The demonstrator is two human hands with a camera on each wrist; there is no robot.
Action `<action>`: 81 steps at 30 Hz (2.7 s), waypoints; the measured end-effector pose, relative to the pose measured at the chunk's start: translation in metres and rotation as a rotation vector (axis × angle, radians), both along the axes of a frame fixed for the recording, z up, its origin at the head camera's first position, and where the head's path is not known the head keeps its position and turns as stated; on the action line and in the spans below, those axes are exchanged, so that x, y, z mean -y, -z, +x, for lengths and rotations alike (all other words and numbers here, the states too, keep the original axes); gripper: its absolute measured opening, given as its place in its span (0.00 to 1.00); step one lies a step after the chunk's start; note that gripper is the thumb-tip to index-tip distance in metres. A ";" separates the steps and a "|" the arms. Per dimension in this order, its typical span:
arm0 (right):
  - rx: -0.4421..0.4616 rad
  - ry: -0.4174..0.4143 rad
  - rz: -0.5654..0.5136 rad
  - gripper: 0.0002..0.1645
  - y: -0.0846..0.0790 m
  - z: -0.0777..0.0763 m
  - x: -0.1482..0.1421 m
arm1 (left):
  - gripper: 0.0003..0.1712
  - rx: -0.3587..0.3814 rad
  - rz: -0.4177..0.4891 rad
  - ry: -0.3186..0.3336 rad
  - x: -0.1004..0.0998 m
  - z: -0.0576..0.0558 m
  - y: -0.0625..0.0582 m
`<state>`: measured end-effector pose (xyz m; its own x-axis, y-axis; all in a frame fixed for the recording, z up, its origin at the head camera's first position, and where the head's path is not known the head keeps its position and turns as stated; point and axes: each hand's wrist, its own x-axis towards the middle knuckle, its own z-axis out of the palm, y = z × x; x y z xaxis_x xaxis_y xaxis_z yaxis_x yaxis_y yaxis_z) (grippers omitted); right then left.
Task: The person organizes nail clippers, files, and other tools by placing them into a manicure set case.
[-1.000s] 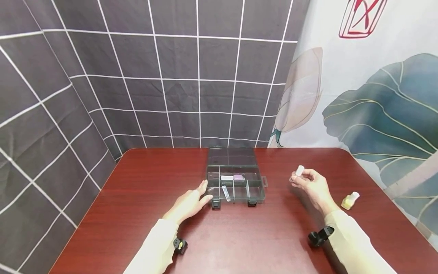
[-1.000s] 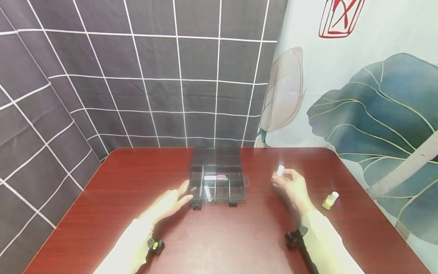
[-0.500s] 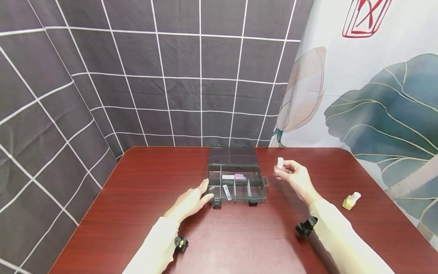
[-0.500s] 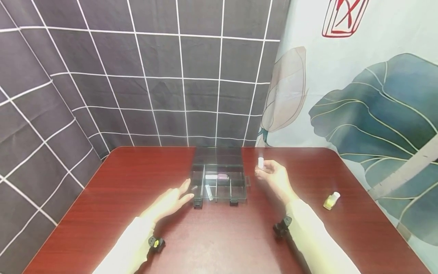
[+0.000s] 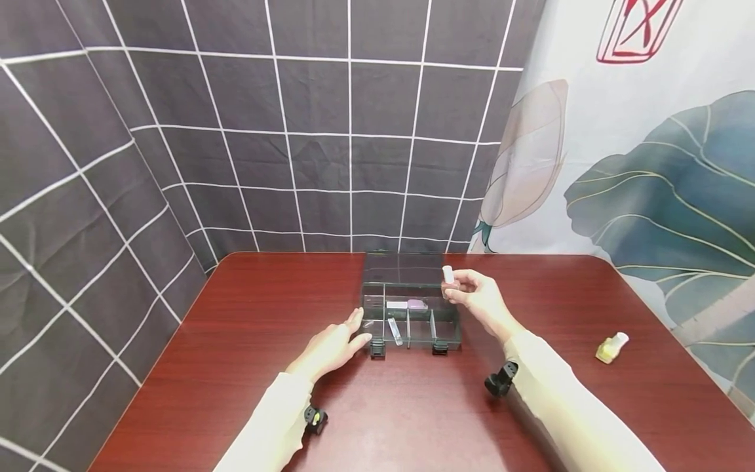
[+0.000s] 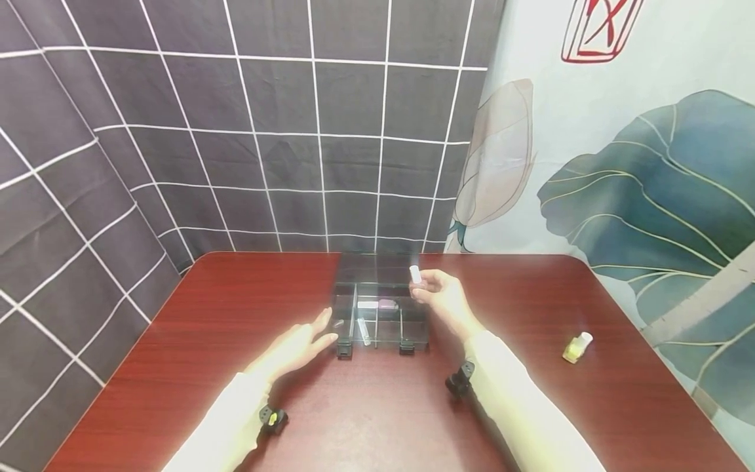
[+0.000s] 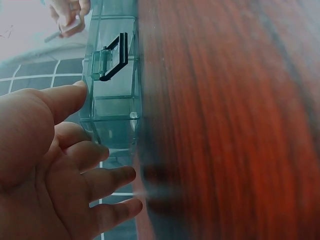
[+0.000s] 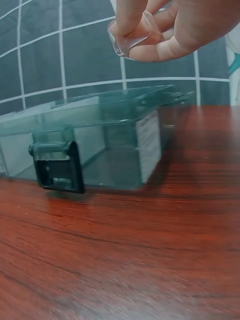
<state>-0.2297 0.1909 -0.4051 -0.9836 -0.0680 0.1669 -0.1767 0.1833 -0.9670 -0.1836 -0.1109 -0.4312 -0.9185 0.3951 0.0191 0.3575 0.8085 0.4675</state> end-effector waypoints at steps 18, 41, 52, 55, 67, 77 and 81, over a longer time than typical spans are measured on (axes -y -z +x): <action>-0.030 -0.050 0.073 0.20 0.000 -0.014 0.029 | 0.36 0.004 -0.020 0.007 0.000 0.000 -0.002; -0.456 -0.115 0.821 0.14 0.014 -0.030 0.064 | 0.36 0.011 0.000 0.004 0.000 0.000 -0.002; -0.523 -0.154 0.847 0.15 0.018 -0.032 0.071 | 0.36 0.020 0.003 0.001 0.001 -0.001 0.000; -0.543 -0.127 0.852 0.14 0.020 -0.033 0.072 | 0.36 0.021 0.005 -0.004 0.000 -0.001 -0.001; -0.507 -0.050 0.733 0.14 0.018 -0.024 0.056 | 0.36 0.023 0.004 0.000 0.000 -0.001 0.001; -0.354 0.035 0.751 0.15 0.006 -0.012 0.034 | 0.36 0.023 -0.006 -0.004 0.001 -0.003 0.003; -0.339 0.059 0.715 0.15 0.004 -0.007 0.026 | 0.36 0.025 -0.005 -0.002 0.000 -0.003 0.002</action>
<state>-0.2363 0.1650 -0.4094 -0.8923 -0.2214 0.3934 -0.4113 0.7578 -0.5065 -0.1861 -0.1113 -0.4331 -0.9195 0.3931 -0.0056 0.3441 0.8116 0.4721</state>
